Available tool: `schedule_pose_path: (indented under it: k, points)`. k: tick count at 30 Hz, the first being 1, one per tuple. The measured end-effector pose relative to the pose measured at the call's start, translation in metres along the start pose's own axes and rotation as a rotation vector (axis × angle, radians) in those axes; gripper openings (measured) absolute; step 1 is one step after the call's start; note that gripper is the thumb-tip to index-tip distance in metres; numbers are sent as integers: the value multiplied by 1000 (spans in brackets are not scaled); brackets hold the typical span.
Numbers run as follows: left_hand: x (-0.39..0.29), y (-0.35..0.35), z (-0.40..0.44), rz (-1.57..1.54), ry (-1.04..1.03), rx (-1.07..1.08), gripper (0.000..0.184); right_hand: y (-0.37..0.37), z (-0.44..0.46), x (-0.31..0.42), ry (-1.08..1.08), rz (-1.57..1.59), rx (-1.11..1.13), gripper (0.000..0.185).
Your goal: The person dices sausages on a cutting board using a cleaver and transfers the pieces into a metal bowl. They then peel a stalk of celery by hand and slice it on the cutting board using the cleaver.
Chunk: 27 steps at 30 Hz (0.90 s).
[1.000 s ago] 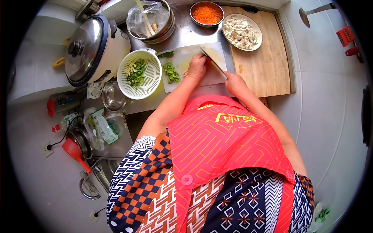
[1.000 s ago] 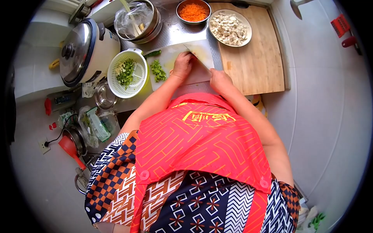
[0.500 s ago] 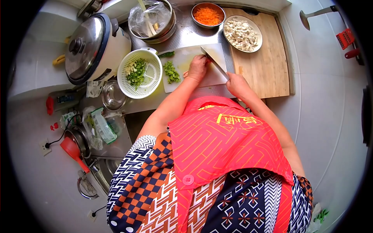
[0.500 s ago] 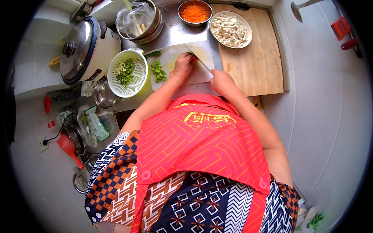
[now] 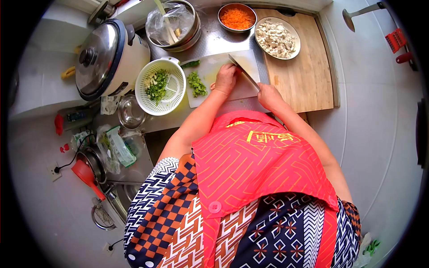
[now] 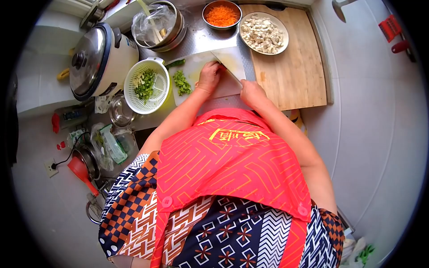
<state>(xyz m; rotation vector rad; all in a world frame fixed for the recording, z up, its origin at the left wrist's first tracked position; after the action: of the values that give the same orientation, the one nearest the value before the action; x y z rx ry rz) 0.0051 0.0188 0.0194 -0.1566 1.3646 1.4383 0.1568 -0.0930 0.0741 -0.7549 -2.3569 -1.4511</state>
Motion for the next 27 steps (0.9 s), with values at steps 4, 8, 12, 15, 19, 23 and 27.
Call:
schedule_pose_path:
  k: [4, 8, 12, 15, 19, 23, 27]
  points:
    - [3, -2, -1, 12, -14, -12, 14, 2, 0, 2, 1, -11, 7, 30]
    - [6, -5, -1, 18, -3, 5, 12, 12, -2, 10, -57, -6, 49, 35]
    - [6, -6, 0, -1, 12, 4, 9, 35, -20, 32, -117, 56, 89, 38]
    - [5, -5, -1, -2, -3, -10, 7, 37, -24, 34, -110, 61, 92, 38]
    - [4, -4, -1, -8, 1, -9, 7, 37, -25, 37, -122, 39, 90, 35]
    - [4, -4, 0, -30, 31, 1, 12, 6, -2, 12, -29, 12, 31, 27]
    - [3, -1, 0, -81, 26, -37, 17, 4, -2, 14, -54, -10, 33, 22]
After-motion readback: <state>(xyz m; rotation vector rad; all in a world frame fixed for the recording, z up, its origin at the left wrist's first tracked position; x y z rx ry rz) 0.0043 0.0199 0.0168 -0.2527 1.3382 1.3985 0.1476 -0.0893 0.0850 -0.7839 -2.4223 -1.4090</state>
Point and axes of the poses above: each hand's wrist, its own z-axis towards the middle knuckle, its own y-axis out of the back of the hand, x = y × z, the point moved 3 cm from there along z, towards the middle knuckle, and after that the axes turned 7 degrees about x, right-handed, at the moved point
